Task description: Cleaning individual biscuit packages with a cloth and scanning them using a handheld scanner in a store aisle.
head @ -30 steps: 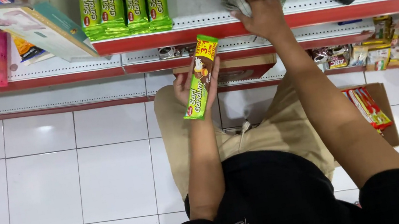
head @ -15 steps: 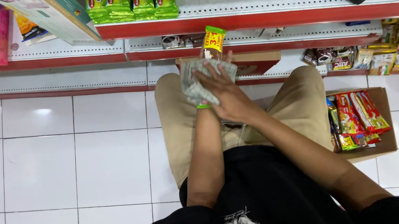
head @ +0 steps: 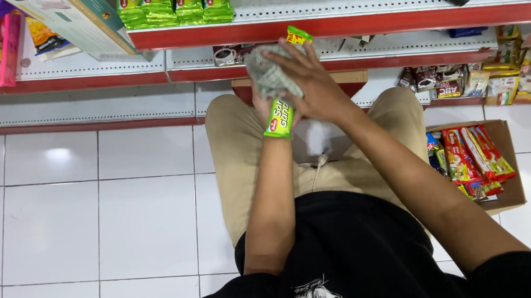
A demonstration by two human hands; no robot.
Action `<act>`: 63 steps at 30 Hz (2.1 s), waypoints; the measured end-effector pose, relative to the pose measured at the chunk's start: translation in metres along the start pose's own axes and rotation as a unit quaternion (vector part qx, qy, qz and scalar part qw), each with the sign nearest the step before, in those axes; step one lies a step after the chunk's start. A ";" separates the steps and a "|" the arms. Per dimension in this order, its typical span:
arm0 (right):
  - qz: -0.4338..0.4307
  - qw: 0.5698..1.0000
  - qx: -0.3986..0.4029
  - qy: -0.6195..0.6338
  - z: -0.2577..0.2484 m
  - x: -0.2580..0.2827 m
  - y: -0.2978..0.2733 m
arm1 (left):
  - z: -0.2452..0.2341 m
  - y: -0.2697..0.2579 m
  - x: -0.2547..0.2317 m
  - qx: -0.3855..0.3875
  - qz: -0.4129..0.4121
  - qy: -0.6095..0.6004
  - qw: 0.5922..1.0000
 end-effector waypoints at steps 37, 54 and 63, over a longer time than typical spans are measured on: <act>0.087 0.976 -0.064 0.190 0.032 0.036 -0.060 | -0.008 0.029 0.001 0.153 -0.122 -0.099 0.976; 0.167 0.965 -0.138 -0.149 -0.029 -0.141 0.030 | 0.063 0.007 0.055 -0.045 -0.152 0.045 0.986; 0.292 0.916 -0.150 -0.232 -0.095 -0.260 -0.025 | -0.045 0.028 0.034 0.007 -0.072 0.018 0.997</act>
Point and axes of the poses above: each hand's wrist, its own y-axis towards the middle knuckle, its own z-axis out of the palm, x = y × z, the point moved 5 cm from there along y, towards the middle knuckle, and after that the axes turned 11 degrees about -y, right-handed, at the moved point
